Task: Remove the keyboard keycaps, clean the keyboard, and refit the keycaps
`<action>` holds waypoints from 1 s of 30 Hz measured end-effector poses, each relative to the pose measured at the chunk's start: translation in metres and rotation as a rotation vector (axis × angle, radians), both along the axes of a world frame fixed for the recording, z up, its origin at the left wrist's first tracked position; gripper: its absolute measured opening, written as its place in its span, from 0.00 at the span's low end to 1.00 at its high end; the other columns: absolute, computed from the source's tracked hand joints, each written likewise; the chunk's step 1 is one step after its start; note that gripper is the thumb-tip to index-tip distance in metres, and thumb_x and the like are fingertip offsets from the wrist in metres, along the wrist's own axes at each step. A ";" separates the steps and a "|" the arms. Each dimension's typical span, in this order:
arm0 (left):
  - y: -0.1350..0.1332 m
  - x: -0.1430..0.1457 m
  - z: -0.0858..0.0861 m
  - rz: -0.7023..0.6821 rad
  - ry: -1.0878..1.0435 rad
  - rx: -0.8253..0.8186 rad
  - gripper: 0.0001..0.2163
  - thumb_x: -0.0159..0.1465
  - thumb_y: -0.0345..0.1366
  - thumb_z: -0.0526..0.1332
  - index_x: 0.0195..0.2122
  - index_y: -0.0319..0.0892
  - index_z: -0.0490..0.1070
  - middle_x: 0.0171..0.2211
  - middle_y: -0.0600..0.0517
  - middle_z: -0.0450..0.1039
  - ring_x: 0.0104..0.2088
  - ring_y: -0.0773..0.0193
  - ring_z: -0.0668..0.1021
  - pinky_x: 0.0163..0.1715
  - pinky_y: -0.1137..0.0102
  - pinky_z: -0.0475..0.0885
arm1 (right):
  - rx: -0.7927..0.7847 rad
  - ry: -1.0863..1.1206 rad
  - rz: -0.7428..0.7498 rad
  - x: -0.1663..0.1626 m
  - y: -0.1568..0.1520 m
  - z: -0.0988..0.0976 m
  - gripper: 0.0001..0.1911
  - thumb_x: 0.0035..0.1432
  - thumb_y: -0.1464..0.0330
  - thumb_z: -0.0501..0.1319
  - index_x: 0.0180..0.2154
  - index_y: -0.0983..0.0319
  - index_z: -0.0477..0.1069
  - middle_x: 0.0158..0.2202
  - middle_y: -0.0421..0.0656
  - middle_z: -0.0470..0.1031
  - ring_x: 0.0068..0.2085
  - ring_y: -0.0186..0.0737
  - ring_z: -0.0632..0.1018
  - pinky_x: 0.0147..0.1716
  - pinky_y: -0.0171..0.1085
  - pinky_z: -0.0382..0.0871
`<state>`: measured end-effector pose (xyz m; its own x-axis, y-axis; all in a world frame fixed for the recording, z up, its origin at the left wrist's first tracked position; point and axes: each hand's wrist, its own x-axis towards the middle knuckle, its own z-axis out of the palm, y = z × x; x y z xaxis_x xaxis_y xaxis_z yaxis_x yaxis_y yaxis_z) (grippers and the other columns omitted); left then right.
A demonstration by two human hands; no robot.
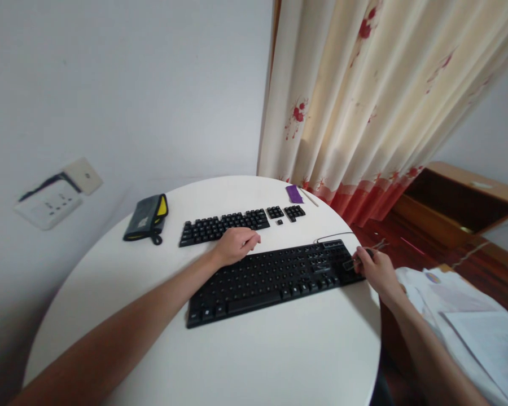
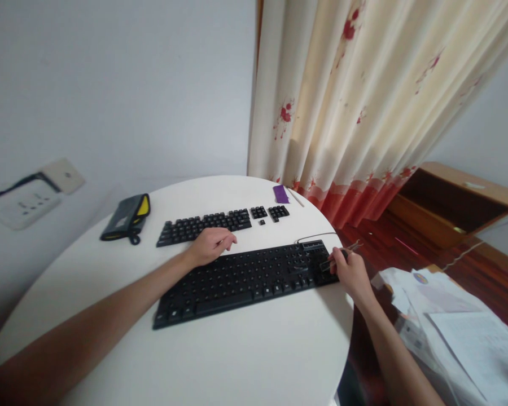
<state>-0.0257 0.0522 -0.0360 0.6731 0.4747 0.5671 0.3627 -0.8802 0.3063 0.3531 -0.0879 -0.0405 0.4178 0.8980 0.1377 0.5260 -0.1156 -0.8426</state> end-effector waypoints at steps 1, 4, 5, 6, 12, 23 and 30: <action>0.000 0.000 0.000 -0.001 -0.001 -0.005 0.17 0.71 0.35 0.49 0.31 0.40 0.74 0.24 0.53 0.75 0.27 0.68 0.76 0.32 0.73 0.69 | 0.020 -0.008 -0.008 -0.005 0.000 0.006 0.22 0.61 0.52 0.55 0.26 0.63 0.71 0.16 0.41 0.70 0.19 0.37 0.70 0.21 0.35 0.60; 0.000 0.001 0.001 -0.003 -0.004 -0.008 0.17 0.71 0.36 0.48 0.31 0.40 0.74 0.24 0.53 0.75 0.28 0.67 0.77 0.33 0.72 0.70 | 0.091 -0.048 0.022 -0.028 0.005 0.027 0.22 0.62 0.53 0.55 0.27 0.62 0.71 0.17 0.41 0.71 0.20 0.36 0.70 0.22 0.35 0.61; -0.001 0.001 0.002 -0.003 -0.007 -0.009 0.17 0.71 0.36 0.48 0.32 0.40 0.74 0.24 0.53 0.75 0.28 0.67 0.77 0.34 0.72 0.70 | 0.122 -0.053 0.046 -0.039 0.009 0.035 0.22 0.63 0.53 0.54 0.27 0.62 0.71 0.17 0.41 0.71 0.20 0.36 0.70 0.23 0.34 0.61; -0.001 0.000 0.002 -0.001 -0.010 -0.013 0.16 0.71 0.37 0.49 0.33 0.40 0.74 0.25 0.53 0.75 0.29 0.67 0.77 0.34 0.73 0.70 | 0.143 -0.056 0.085 -0.051 0.014 0.043 0.22 0.63 0.53 0.54 0.26 0.62 0.70 0.18 0.41 0.71 0.21 0.36 0.70 0.24 0.34 0.61; -0.001 -0.001 0.001 0.023 -0.027 -0.115 0.14 0.68 0.44 0.56 0.50 0.43 0.70 0.39 0.51 0.77 0.31 0.68 0.76 0.35 0.72 0.71 | 0.220 -0.003 0.339 -0.130 0.058 0.073 0.19 0.64 0.55 0.54 0.30 0.62 0.71 0.20 0.40 0.73 0.22 0.35 0.71 0.25 0.33 0.62; -0.003 0.002 0.004 -0.031 -0.077 -0.160 0.11 0.68 0.43 0.57 0.44 0.41 0.70 0.37 0.49 0.72 0.33 0.65 0.74 0.37 0.70 0.71 | 0.290 -0.087 0.624 -0.180 0.078 0.042 0.15 0.66 0.60 0.54 0.37 0.60 0.74 0.29 0.41 0.76 0.27 0.36 0.73 0.30 0.34 0.64; -0.001 0.003 0.003 -0.065 -0.048 -0.143 0.11 0.69 0.41 0.56 0.45 0.41 0.71 0.37 0.49 0.72 0.35 0.64 0.75 0.38 0.69 0.70 | 0.263 0.130 0.572 -0.183 0.074 0.023 0.18 0.65 0.57 0.54 0.40 0.61 0.76 0.39 0.46 0.79 0.37 0.40 0.77 0.36 0.36 0.70</action>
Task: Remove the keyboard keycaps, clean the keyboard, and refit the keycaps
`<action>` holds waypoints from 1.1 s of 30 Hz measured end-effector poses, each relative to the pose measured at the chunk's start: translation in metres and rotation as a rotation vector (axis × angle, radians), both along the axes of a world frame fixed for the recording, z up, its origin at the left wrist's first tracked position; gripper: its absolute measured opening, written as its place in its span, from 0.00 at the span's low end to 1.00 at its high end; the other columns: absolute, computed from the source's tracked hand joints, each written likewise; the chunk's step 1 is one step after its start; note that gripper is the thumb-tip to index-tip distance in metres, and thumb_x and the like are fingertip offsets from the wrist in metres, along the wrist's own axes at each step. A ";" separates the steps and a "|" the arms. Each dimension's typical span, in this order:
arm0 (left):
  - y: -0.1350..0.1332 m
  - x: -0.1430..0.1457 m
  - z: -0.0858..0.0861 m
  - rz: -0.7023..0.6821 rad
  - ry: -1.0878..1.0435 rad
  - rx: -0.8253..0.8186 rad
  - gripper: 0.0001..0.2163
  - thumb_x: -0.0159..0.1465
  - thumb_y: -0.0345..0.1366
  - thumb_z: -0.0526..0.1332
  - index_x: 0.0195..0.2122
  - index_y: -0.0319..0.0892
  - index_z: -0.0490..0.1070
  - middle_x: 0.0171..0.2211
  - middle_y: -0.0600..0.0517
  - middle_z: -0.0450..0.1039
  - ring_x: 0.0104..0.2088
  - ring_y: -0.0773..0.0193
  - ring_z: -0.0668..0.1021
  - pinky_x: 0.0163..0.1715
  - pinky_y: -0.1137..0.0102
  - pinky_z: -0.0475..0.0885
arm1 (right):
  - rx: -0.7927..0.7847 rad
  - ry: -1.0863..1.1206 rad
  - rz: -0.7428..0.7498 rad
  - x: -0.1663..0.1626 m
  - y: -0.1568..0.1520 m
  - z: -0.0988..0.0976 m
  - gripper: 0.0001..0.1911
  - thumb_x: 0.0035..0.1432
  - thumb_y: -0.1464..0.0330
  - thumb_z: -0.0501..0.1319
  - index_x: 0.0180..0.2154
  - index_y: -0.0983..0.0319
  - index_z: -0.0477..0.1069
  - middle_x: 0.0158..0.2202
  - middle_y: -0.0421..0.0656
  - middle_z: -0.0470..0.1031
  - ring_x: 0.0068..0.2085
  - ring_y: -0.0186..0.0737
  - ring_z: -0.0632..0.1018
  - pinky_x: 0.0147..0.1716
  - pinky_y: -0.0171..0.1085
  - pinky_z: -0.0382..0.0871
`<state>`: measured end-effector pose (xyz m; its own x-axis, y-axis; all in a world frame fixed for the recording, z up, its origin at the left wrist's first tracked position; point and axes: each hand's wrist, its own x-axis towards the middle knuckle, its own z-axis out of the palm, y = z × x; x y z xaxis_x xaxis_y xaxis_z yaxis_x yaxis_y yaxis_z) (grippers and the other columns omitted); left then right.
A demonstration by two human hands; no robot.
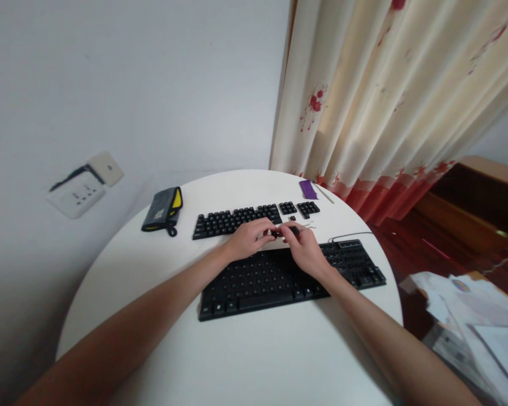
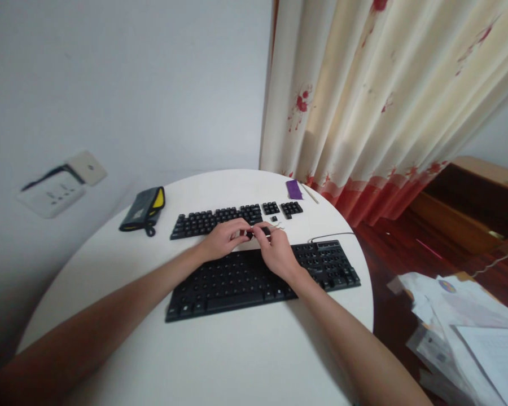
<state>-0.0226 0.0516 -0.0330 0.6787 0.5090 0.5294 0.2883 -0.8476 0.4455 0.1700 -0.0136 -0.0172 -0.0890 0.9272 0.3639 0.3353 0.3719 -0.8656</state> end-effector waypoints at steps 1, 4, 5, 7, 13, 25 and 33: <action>0.000 0.000 0.000 0.002 0.005 0.009 0.10 0.69 0.40 0.56 0.45 0.41 0.72 0.36 0.49 0.72 0.36 0.63 0.75 0.38 0.69 0.70 | -0.038 0.066 0.007 -0.002 0.000 -0.002 0.19 0.65 0.56 0.53 0.40 0.62 0.76 0.39 0.46 0.79 0.37 0.40 0.77 0.37 0.36 0.71; 0.000 0.000 0.000 0.011 0.019 0.039 0.10 0.69 0.40 0.56 0.44 0.41 0.72 0.37 0.48 0.73 0.37 0.63 0.75 0.40 0.69 0.71 | -0.116 0.213 -0.003 -0.009 0.001 -0.007 0.20 0.64 0.54 0.55 0.40 0.62 0.76 0.38 0.46 0.80 0.36 0.40 0.79 0.38 0.38 0.73; 0.001 0.000 0.000 0.012 0.020 0.050 0.10 0.69 0.40 0.56 0.44 0.41 0.72 0.38 0.48 0.74 0.38 0.62 0.76 0.40 0.68 0.71 | -0.133 0.243 -0.013 -0.010 0.001 -0.009 0.20 0.63 0.54 0.56 0.40 0.63 0.76 0.37 0.47 0.80 0.36 0.40 0.79 0.38 0.38 0.74; 0.001 0.000 -0.001 0.009 0.011 0.073 0.10 0.69 0.40 0.56 0.44 0.41 0.73 0.39 0.47 0.75 0.40 0.62 0.76 0.42 0.67 0.71 | -0.155 0.277 -0.037 -0.011 0.001 -0.011 0.21 0.62 0.53 0.57 0.39 0.64 0.76 0.36 0.48 0.80 0.35 0.41 0.80 0.37 0.39 0.75; 0.001 0.000 0.000 0.007 -0.031 0.086 0.10 0.68 0.40 0.58 0.45 0.42 0.75 0.40 0.46 0.75 0.41 0.62 0.77 0.43 0.67 0.72 | -0.157 0.311 -0.092 -0.010 0.002 -0.014 0.20 0.61 0.54 0.59 0.36 0.65 0.75 0.32 0.50 0.80 0.32 0.43 0.80 0.34 0.39 0.75; 0.000 0.000 0.000 -0.028 -0.108 0.184 0.10 0.64 0.39 0.64 0.44 0.40 0.76 0.38 0.47 0.77 0.37 0.64 0.78 0.38 0.69 0.75 | -0.139 0.298 -0.176 -0.011 0.003 -0.013 0.20 0.59 0.54 0.59 0.34 0.66 0.74 0.29 0.48 0.80 0.27 0.41 0.79 0.28 0.36 0.71; -0.003 0.001 0.002 -0.006 -0.180 0.277 0.08 0.64 0.35 0.63 0.42 0.41 0.76 0.37 0.46 0.77 0.38 0.63 0.78 0.39 0.68 0.76 | -0.055 0.166 -0.222 -0.011 0.001 -0.010 0.15 0.63 0.60 0.54 0.31 0.63 0.71 0.28 0.45 0.77 0.31 0.41 0.77 0.35 0.38 0.69</action>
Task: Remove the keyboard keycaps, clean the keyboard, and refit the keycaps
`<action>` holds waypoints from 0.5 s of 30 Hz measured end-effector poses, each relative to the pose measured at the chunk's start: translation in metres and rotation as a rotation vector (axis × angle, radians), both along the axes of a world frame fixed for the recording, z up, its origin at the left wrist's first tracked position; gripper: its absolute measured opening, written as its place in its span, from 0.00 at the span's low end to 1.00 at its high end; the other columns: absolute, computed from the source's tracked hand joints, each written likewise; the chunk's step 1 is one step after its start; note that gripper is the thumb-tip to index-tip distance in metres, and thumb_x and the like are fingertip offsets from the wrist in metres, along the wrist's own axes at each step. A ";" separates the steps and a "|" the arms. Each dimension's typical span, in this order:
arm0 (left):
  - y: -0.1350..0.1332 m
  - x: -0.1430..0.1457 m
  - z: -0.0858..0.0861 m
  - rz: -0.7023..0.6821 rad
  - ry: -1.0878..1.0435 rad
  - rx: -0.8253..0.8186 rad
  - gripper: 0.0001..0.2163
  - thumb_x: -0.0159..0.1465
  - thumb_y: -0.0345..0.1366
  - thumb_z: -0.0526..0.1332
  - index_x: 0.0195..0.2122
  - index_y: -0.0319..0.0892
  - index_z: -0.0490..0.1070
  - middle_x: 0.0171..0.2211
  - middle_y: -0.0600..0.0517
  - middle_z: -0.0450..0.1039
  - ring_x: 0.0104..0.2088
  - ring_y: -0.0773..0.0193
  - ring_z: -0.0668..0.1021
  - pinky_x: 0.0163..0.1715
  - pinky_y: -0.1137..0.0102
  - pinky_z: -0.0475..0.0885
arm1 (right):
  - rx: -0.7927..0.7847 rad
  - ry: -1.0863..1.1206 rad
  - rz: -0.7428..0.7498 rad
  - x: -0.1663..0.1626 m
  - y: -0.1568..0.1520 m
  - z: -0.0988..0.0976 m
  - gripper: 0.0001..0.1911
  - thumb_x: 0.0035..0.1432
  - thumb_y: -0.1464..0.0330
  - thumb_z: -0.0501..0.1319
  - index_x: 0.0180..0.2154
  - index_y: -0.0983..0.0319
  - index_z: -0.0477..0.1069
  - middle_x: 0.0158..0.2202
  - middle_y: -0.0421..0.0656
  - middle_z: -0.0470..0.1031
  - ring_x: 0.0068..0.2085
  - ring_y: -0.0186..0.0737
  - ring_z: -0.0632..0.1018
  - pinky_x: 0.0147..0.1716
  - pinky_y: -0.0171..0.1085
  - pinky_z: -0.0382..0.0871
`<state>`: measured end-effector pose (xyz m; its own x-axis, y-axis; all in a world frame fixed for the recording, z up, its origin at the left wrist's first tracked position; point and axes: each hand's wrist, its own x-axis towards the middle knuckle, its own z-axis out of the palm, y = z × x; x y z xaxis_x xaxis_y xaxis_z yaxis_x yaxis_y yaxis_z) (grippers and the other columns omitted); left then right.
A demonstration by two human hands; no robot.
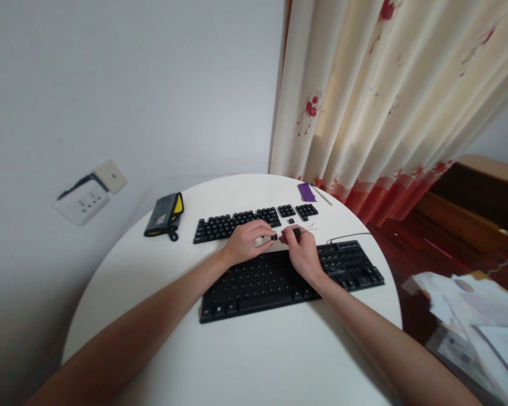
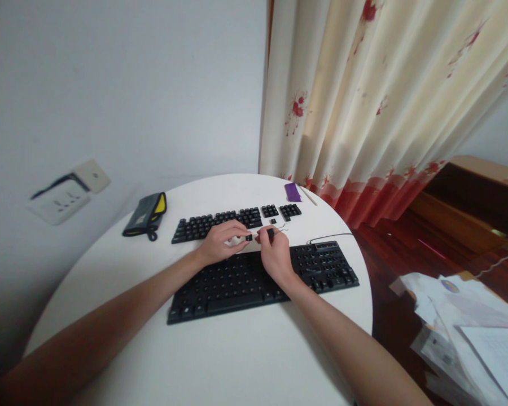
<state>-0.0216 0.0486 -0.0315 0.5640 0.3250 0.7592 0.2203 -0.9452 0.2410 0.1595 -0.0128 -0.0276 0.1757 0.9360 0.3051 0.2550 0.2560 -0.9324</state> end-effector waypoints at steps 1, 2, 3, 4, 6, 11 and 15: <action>0.000 0.000 0.000 0.007 -0.005 -0.003 0.08 0.64 0.35 0.63 0.42 0.41 0.76 0.37 0.46 0.77 0.38 0.63 0.78 0.39 0.68 0.76 | 0.049 -0.068 -0.006 0.001 -0.001 0.001 0.14 0.64 0.62 0.53 0.32 0.62 0.71 0.30 0.45 0.76 0.34 0.42 0.76 0.38 0.38 0.68; 0.000 0.000 0.000 0.013 -0.007 -0.010 0.08 0.64 0.36 0.63 0.43 0.41 0.76 0.37 0.46 0.77 0.38 0.63 0.78 0.39 0.68 0.76 | 0.100 -0.132 -0.005 0.002 -0.002 0.002 0.13 0.64 0.63 0.52 0.33 0.62 0.71 0.32 0.45 0.76 0.36 0.42 0.76 0.40 0.39 0.67; 0.000 0.000 0.000 0.016 -0.006 -0.017 0.08 0.65 0.36 0.62 0.43 0.41 0.76 0.37 0.47 0.76 0.38 0.63 0.78 0.39 0.68 0.75 | 0.141 -0.183 0.009 0.003 -0.002 0.003 0.12 0.64 0.65 0.51 0.34 0.62 0.71 0.34 0.45 0.75 0.37 0.42 0.75 0.41 0.39 0.66; 0.001 -0.001 0.000 0.016 -0.003 -0.023 0.09 0.65 0.37 0.62 0.44 0.41 0.76 0.37 0.47 0.76 0.38 0.63 0.78 0.39 0.68 0.75 | 0.169 -0.215 0.037 0.003 -0.003 0.004 0.12 0.65 0.67 0.50 0.36 0.62 0.71 0.35 0.45 0.75 0.38 0.41 0.75 0.42 0.39 0.66; 0.002 -0.001 -0.001 0.013 0.001 -0.036 0.09 0.65 0.37 0.63 0.44 0.41 0.75 0.38 0.47 0.76 0.38 0.63 0.78 0.39 0.69 0.75 | 0.196 -0.250 0.122 0.004 -0.004 0.006 0.13 0.65 0.70 0.49 0.41 0.62 0.71 0.37 0.45 0.74 0.38 0.40 0.74 0.42 0.38 0.66; 0.005 -0.002 -0.003 -0.005 -0.010 -0.066 0.10 0.64 0.40 0.64 0.43 0.40 0.75 0.36 0.46 0.76 0.35 0.63 0.77 0.35 0.69 0.74 | 0.225 -0.338 0.172 0.003 -0.006 0.006 0.13 0.63 0.72 0.53 0.47 0.62 0.72 0.37 0.45 0.74 0.36 0.40 0.73 0.38 0.37 0.66; 0.005 -0.002 -0.001 -0.024 -0.033 -0.076 0.11 0.63 0.41 0.65 0.41 0.40 0.75 0.34 0.47 0.75 0.33 0.64 0.76 0.34 0.69 0.74 | 0.225 -0.376 0.168 0.006 -0.004 0.006 0.10 0.60 0.72 0.57 0.43 0.61 0.73 0.34 0.43 0.74 0.33 0.39 0.72 0.33 0.36 0.65</action>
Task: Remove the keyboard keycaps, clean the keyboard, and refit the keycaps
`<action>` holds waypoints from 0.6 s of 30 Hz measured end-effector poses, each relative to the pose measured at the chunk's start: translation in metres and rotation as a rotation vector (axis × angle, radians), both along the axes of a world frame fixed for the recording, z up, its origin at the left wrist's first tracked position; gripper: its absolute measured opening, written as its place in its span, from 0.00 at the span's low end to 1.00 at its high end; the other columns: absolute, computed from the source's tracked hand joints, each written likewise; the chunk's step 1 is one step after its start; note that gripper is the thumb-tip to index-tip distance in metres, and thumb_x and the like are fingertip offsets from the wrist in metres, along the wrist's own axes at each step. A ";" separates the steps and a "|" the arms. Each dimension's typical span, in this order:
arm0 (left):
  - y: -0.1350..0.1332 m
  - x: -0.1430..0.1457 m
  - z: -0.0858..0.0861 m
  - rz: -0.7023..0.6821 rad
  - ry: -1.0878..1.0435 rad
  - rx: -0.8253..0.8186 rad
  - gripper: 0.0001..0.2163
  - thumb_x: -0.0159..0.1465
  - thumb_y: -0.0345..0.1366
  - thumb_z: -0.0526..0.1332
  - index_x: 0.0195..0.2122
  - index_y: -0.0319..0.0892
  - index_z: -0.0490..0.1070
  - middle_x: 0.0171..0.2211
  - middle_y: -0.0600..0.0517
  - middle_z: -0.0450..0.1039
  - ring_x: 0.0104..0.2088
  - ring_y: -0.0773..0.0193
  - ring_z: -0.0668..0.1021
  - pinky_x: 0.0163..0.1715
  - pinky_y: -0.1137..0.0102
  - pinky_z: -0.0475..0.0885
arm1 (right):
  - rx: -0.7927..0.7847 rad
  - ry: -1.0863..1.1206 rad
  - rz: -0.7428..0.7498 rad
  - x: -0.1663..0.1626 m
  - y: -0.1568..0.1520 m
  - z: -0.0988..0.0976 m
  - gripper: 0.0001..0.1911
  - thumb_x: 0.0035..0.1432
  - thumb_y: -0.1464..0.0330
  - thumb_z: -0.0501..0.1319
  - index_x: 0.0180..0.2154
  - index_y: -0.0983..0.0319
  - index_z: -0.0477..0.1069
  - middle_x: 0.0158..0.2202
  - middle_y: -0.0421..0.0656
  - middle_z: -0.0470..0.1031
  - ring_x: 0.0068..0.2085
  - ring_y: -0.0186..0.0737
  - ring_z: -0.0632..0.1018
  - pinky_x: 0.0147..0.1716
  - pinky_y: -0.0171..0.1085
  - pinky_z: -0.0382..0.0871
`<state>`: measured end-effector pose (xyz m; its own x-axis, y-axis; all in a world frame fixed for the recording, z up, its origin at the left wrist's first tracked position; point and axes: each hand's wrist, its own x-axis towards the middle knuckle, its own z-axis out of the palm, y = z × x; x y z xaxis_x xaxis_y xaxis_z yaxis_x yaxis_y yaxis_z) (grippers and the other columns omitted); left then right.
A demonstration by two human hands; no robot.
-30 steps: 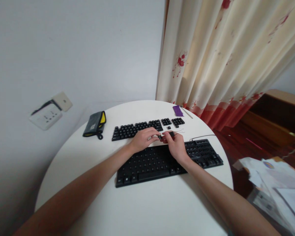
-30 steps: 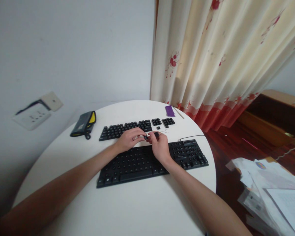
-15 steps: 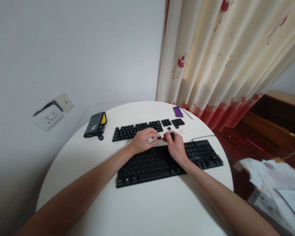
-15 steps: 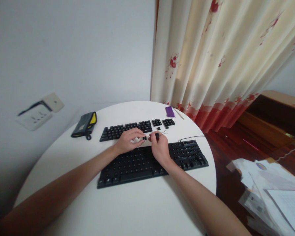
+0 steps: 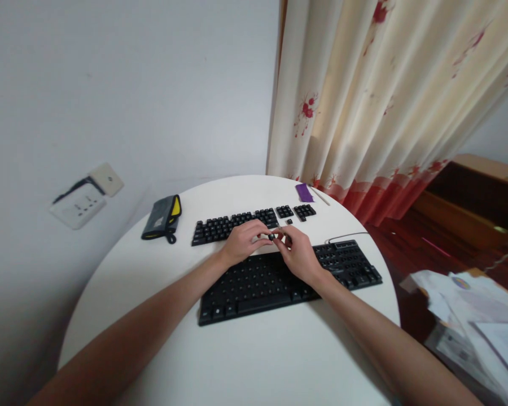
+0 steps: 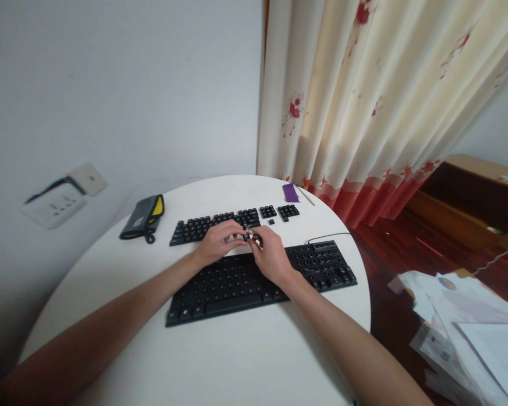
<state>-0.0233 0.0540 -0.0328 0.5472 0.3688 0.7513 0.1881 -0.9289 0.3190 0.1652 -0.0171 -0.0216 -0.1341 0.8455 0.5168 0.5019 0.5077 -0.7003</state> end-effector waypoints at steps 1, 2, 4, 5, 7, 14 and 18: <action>0.000 0.000 0.000 -0.004 -0.006 -0.002 0.11 0.63 0.41 0.65 0.41 0.40 0.75 0.34 0.47 0.75 0.33 0.64 0.76 0.34 0.70 0.74 | 0.005 -0.006 0.006 0.001 0.001 0.000 0.09 0.60 0.72 0.58 0.42 0.60 0.73 0.34 0.43 0.74 0.32 0.39 0.71 0.33 0.36 0.65; 0.000 0.000 0.001 -0.007 -0.008 -0.005 0.11 0.63 0.41 0.65 0.41 0.40 0.75 0.34 0.47 0.75 0.33 0.64 0.76 0.33 0.70 0.73 | 0.012 -0.009 0.012 0.002 0.001 0.000 0.08 0.59 0.72 0.59 0.41 0.60 0.73 0.35 0.43 0.74 0.32 0.38 0.71 0.33 0.36 0.65; 0.001 0.000 0.000 -0.013 -0.003 -0.012 0.11 0.63 0.42 0.64 0.40 0.40 0.75 0.34 0.47 0.75 0.32 0.65 0.76 0.33 0.70 0.73 | 0.022 -0.013 0.019 0.003 0.003 -0.001 0.06 0.58 0.73 0.61 0.39 0.60 0.73 0.35 0.43 0.74 0.33 0.39 0.71 0.34 0.36 0.65; 0.001 0.000 0.000 -0.019 0.003 -0.015 0.11 0.64 0.42 0.64 0.41 0.40 0.75 0.34 0.47 0.76 0.32 0.65 0.76 0.33 0.70 0.73 | 0.024 -0.014 0.020 0.003 0.003 -0.002 0.06 0.58 0.73 0.62 0.39 0.60 0.73 0.35 0.42 0.74 0.33 0.39 0.72 0.34 0.36 0.66; 0.002 0.000 -0.001 -0.033 0.017 -0.021 0.11 0.64 0.42 0.64 0.41 0.40 0.75 0.34 0.47 0.75 0.32 0.65 0.75 0.33 0.70 0.73 | 0.019 -0.019 0.019 0.004 0.003 -0.002 0.05 0.57 0.73 0.62 0.38 0.59 0.73 0.34 0.42 0.74 0.34 0.39 0.72 0.34 0.36 0.66; -0.001 -0.003 -0.001 0.015 0.018 -0.082 0.12 0.70 0.40 0.55 0.44 0.39 0.73 0.39 0.45 0.74 0.38 0.62 0.76 0.39 0.67 0.72 | -0.016 -0.104 -0.138 0.039 0.025 0.013 0.05 0.55 0.69 0.65 0.36 0.61 0.74 0.33 0.42 0.76 0.32 0.38 0.73 0.33 0.36 0.64; -0.002 -0.004 0.000 0.016 0.015 -0.090 0.13 0.72 0.36 0.50 0.44 0.39 0.72 0.40 0.44 0.74 0.42 0.60 0.75 0.44 0.65 0.71 | -0.152 -0.232 -0.335 0.093 0.061 0.014 0.07 0.52 0.67 0.66 0.34 0.63 0.77 0.30 0.43 0.78 0.31 0.39 0.74 0.34 0.36 0.64</action>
<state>-0.0273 0.0516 -0.0329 0.5518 0.4432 0.7065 0.2084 -0.8935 0.3977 0.2581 0.0441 -0.0075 0.0627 0.9263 0.3716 0.7741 0.1899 -0.6039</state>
